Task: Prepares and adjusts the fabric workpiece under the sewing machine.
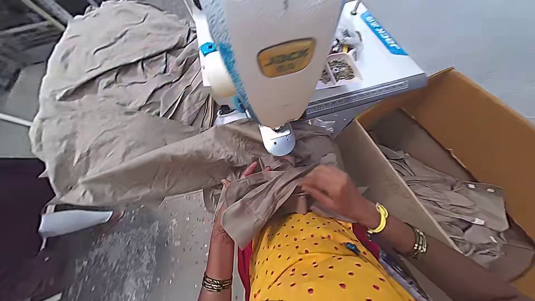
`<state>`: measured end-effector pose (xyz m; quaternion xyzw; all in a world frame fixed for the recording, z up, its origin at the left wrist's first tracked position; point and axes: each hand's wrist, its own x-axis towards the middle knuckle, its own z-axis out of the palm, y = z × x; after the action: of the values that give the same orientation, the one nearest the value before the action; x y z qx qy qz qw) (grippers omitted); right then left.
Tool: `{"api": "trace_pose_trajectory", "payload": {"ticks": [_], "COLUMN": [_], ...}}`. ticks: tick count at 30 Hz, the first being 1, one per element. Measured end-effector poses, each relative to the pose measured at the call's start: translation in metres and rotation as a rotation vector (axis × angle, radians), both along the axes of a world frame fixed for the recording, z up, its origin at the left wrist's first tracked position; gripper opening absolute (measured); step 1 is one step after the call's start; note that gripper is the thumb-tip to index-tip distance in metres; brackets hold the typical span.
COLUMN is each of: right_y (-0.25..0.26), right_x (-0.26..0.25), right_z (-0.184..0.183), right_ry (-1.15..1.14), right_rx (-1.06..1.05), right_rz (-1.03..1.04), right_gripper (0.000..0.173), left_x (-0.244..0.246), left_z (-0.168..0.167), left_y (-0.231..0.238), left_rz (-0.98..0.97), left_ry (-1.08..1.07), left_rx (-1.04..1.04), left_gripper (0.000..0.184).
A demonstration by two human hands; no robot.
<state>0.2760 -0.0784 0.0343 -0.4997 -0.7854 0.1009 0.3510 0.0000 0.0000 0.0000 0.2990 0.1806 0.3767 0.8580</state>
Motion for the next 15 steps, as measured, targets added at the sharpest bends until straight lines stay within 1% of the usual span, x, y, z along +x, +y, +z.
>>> {"api": "trace_pose_trajectory", "payload": {"ticks": [1,2,3,4,5,6,8,9,10,12,13,15], "right_y": [0.01,0.02,0.029,0.036,0.041,0.047,0.053,0.057,0.062,0.071,0.075,0.073], "right_x": [-0.003,-0.007,-0.013,-0.022,-0.034,-0.046,-0.071,-0.082,-0.091,-0.104,-0.109,-0.114], "right_z": [0.007,0.011,0.014,0.015,0.015,0.016,0.014,0.014,0.013,0.007,0.001,-0.007], "right_ry": [0.073,0.123,0.16,0.183,0.194,0.199,0.18,0.135,0.06,-0.17,-0.268,-0.337], "right_rx": [-0.037,-0.073,-0.094,-0.103,-0.103,-0.1,-0.142,-0.199,-0.289,-0.5,-0.551,-0.552], "right_rz": [-0.041,-0.045,-0.014,0.041,0.107,0.176,0.31,0.382,0.458,0.588,0.625,0.624], "right_gripper": [0.029,0.028,0.026,0.025,0.024,0.022,0.021,0.022,0.024,0.033,0.033,0.027], "left_x": [-0.009,-0.018,-0.028,-0.039,-0.05,-0.06,-0.073,-0.075,-0.076,-0.078,-0.079,-0.08], "left_z": [0.003,0.007,0.01,0.012,0.013,0.016,0.025,0.03,0.034,0.04,0.044,0.05], "left_y": [0.003,0.005,0.005,0.003,-0.001,-0.005,-0.015,-0.019,-0.022,-0.029,-0.032,-0.036], "left_rz": [-0.005,0.007,0.005,0.002,-0.008,-0.017,-0.047,-0.065,-0.081,-0.098,-0.103,-0.107], "left_ry": [0.035,0.062,0.072,0.106,0.169,0.284,0.602,0.735,0.811,0.872,0.895,0.993], "left_rx": [-0.003,-0.012,-0.013,0.009,0.048,0.099,0.157,0.176,0.202,0.232,0.239,0.317], "left_gripper": [0.108,0.117,0.12,0.118,0.114,0.108,0.097,0.09,0.085,0.077,0.073,0.064]}}
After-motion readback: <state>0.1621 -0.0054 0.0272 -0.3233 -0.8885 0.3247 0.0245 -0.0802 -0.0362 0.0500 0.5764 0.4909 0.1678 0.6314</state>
